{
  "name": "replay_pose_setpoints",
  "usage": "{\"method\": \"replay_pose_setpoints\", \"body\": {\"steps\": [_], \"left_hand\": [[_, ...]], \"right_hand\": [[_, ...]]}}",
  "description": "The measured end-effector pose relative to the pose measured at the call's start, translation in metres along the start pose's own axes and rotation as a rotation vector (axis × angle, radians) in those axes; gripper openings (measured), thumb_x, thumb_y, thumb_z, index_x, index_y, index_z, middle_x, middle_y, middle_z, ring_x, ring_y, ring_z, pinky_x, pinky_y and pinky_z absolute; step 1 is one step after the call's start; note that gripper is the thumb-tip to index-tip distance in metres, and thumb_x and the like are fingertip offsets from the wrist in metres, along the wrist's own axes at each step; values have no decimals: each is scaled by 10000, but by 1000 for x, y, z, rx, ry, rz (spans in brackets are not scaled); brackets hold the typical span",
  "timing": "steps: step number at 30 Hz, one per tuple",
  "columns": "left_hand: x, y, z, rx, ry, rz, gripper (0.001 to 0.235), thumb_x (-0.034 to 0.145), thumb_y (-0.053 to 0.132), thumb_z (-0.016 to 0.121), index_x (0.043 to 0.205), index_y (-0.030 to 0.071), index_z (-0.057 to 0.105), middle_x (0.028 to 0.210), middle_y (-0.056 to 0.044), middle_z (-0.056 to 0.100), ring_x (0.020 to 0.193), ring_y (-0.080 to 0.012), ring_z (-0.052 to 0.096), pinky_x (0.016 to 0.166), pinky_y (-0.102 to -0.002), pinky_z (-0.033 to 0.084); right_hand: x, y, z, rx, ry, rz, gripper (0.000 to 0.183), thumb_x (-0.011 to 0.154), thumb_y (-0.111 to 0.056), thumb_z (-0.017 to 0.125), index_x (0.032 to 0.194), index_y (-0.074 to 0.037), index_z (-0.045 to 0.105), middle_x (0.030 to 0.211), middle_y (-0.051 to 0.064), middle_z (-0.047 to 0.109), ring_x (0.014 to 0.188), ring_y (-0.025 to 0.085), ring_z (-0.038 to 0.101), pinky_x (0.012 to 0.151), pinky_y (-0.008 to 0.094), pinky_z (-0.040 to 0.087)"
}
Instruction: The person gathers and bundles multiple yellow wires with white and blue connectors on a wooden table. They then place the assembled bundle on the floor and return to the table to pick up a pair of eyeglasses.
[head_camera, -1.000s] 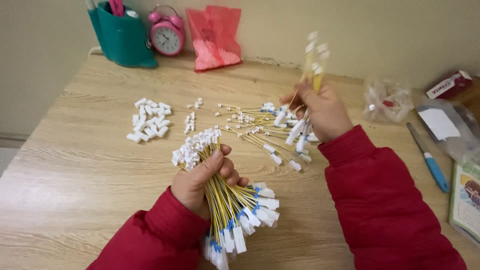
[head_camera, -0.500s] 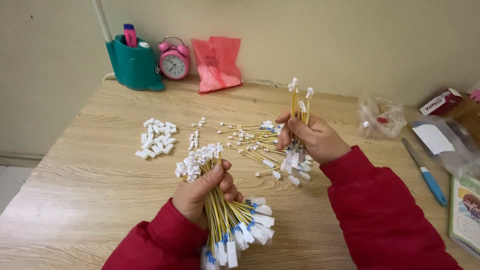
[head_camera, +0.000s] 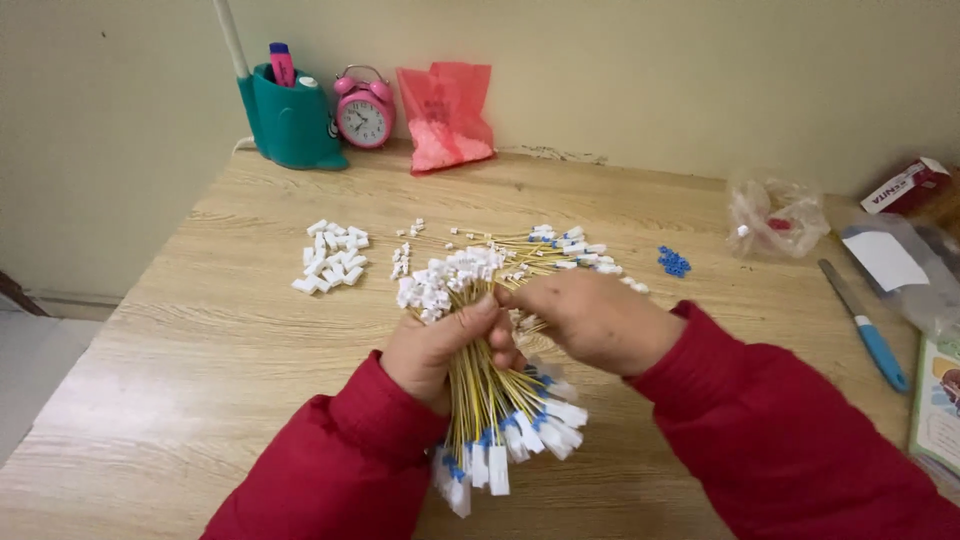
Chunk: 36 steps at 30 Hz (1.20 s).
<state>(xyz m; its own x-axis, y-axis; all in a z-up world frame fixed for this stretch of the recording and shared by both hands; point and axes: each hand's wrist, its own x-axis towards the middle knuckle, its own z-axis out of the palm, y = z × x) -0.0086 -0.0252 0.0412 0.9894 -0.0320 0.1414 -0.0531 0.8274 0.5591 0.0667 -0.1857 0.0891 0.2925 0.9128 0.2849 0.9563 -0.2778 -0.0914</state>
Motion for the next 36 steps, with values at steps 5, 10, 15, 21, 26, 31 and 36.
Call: {"method": "replay_pose_setpoints", "body": {"steps": [5,10,15,21,26,31,36], "left_hand": [[-6,14,-2,47,15,25,218,880,106,664,991,-74,613,607,-178,567,512,-277,620,542,-444,575],[-1,-8,-1,44,37,52,262,862,108,692,1001,-97,605,617,-217,577,526,-309,625,538,-454,563],[-7,-5,5,78,134,96,213,852,88,691,964,-84,634,601,-210,576,499,-297,631,503,-431,569],[-7,-3,5,424,200,179,312,735,28,783,1016,-69,689,694,-188,671,564,-286,689,578,-416,608],[2,-24,28,592,73,415,402,659,-9,841,1046,15,735,974,-152,741,870,-236,713,799,-416,604],[5,-37,8,819,207,485,315,708,7,785,1021,37,758,933,-151,759,874,-234,731,817,-394,594],[13,-34,5,878,64,603,374,655,10,809,1013,11,701,869,-182,728,896,-240,719,791,-401,572]], "right_hand": [[-15,28,0,-305,86,93,222,969,-93,372,1045,-144,574,769,-5,567,735,218,629,701,344,521],[-6,12,9,-433,210,9,207,993,-198,317,1011,-211,523,791,-52,501,762,174,592,694,321,495],[-13,6,1,-117,154,208,238,1015,-177,353,1057,-135,583,838,57,598,844,263,654,730,373,556],[-3,-17,-22,1121,518,584,209,987,-224,510,1035,-42,599,887,102,658,877,214,681,740,400,643],[5,-42,1,1185,580,555,247,989,-244,472,1014,-26,586,1055,159,637,985,224,624,829,421,605],[6,-44,28,1323,671,590,255,991,-209,486,1074,-6,617,1066,160,648,976,235,636,832,436,601],[5,-57,19,1429,711,453,311,983,-133,408,1254,-1,485,1145,185,571,1004,221,571,833,333,549]]}}
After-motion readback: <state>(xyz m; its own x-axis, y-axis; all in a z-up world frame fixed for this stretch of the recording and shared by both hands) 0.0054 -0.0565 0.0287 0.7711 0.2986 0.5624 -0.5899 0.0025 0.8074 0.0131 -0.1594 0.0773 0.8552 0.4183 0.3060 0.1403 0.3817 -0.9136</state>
